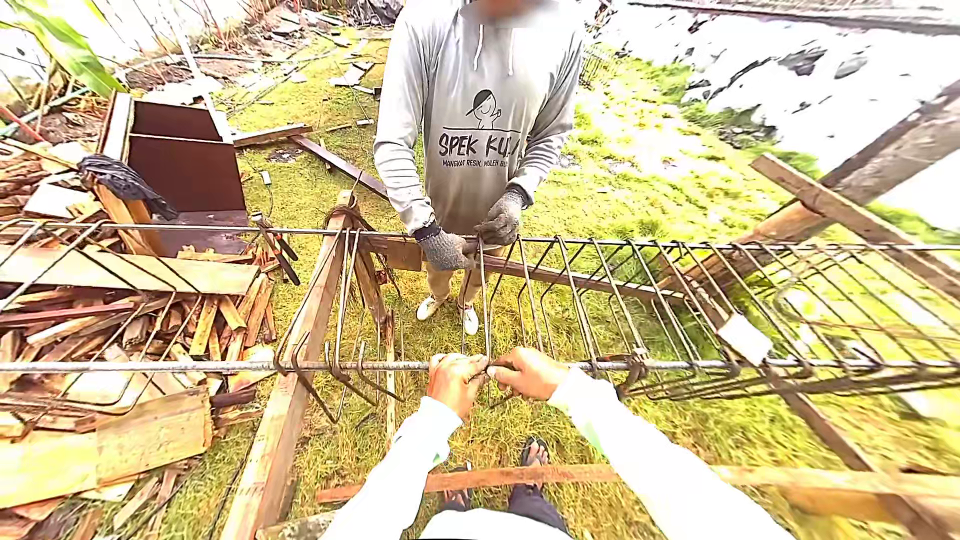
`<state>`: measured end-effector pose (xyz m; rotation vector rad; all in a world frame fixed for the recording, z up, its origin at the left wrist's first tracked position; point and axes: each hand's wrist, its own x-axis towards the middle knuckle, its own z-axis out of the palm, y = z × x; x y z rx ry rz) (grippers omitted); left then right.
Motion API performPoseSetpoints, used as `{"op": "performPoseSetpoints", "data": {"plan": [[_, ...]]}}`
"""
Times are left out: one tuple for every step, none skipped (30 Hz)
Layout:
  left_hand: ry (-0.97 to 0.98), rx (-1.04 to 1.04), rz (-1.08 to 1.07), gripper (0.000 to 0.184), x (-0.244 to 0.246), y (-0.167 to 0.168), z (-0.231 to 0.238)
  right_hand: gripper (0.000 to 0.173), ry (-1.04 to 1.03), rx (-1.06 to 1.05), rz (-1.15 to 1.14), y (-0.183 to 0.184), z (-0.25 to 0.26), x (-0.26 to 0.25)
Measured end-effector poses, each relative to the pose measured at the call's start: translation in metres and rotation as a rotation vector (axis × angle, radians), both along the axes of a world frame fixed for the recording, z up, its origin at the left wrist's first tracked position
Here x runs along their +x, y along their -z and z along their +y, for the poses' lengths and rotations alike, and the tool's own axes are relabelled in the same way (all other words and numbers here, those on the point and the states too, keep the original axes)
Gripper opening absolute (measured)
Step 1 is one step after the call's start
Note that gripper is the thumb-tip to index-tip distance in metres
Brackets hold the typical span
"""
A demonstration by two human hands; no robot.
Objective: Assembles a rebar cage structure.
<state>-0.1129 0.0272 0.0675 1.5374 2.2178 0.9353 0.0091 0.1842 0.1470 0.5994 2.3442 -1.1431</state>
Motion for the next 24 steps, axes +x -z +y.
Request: {"op": "performPoseSetpoints", "data": {"plan": [[0.008,-0.026,-0.014,0.029,-0.001,-0.003,0.0,0.047,-0.029,-0.016,-0.014,-0.004,0.001,-0.001],[0.016,-0.05,-0.029,0.03,-0.002,-0.006,0.0,0.045,-0.053,-0.031,-0.024,-0.007,0.003,-0.002],[0.024,-0.081,-0.046,0.031,-0.003,-0.008,-0.001,0.043,-0.067,-0.041,-0.028,-0.006,0.006,-0.002],[0.033,-0.105,-0.062,0.032,-0.004,-0.01,-0.001,0.042,-0.065,-0.054,-0.032,-0.003,0.009,-0.003],[0.045,-0.124,-0.079,0.033,-0.006,-0.011,0.0,0.041,-0.045,-0.066,-0.043,-0.002,0.011,-0.003],[0.06,-0.145,-0.102,0.034,-0.008,-0.013,0.001,0.04,-0.015,-0.07,-0.064,-0.002,0.012,-0.004],[0.073,-0.166,-0.139,0.035,-0.011,-0.016,0.002,0.039,0.015,-0.064,-0.079,-0.003,0.011,-0.005],[0.074,-0.183,-0.197,0.034,-0.014,-0.02,0.004,0.038,0.036,-0.048,-0.085,-0.003,0.01,-0.006],[0.054,-0.18,-0.265,0.031,-0.018,-0.025,0.005,0.038,0.047,-0.02,-0.082,-0.002,0.007,-0.005],[0.017,-0.166,-0.329,0.027,-0.023,-0.029,0.007,0.039,0.056,0.022,-0.068,0.0,0.003,-0.004],[-0.023,-0.154,-0.384,0.023,-0.028,-0.034,0.01,0.04,0.071,0.076,-0.048,0.005,-0.003,0.0],[-0.043,-0.167,-0.415,0.023,-0.034,-0.038,0.013,0.041,0.097,0.138,-0.029,0.01,-0.012,0.003],[-0.038,-0.197,-0.416,0.023,-0.04,-0.042,0.018,0.041,0.142,0.201,-0.016,0.015,-0.024,0.007],[-0.022,-0.234,-0.39,0.025,-0.043,-0.045,0.025,0.042,0.193,0.253,-0.013,0.019,-0.037,0.01],[-0.008,-0.277,-0.348,0.026,-0.043,-0.048,0.031,0.043,0.241,0.294,-0.032,0.023,-0.051,0.012],[0.004,-0.325,-0.294,0.026,-0.039,-0.054,0.039,0.043,0.297,0.326,-0.05,0.028,-0.065,0.012],[0.024,-0.371,-0.229,0.026,-0.032,-0.06,0.048,0.042,0.352,0.353,-0.068,0.031,-0.077,0.011],[0.059,-0.425,-0.149,0.026,-0.024,-0.068,0.057,0.042,0.4,0.37,-0.081,0.032,-0.087,0.008],[0.116,-0.487,-0.059,0.026,-0.015,-0.077,0.065,0.041,0.444,0.376,-0.084,0.033,-0.095,0.003],[0.185,-0.538,0.039,0.026,-0.005,-0.083,0.07,0.039,0.486,0.372,-0.063,0.034,-0.102,-0.002],[0.257,-0.559,0.138,0.024,0.004,-0.087,0.073,0.036,0.524,0.36,-0.028,0.037,-0.107,-0.005],[0.324,-0.558,0.214,0.021,0.011,-0.089,0.074,0.035,0.56,0.332,0.026,0.041,-0.109,-0.007],[0.369,-0.548,0.237,0.02,0.011,-0.09,0.073,0.034,0.579,0.287,0.07,0.045,-0.107,-0.008],[0.385,-0.517,0.193,0.022,0.006,-0.09,0.07,0.035,0.546,0.234,0.079,0.045,-0.101,-0.005]]}}
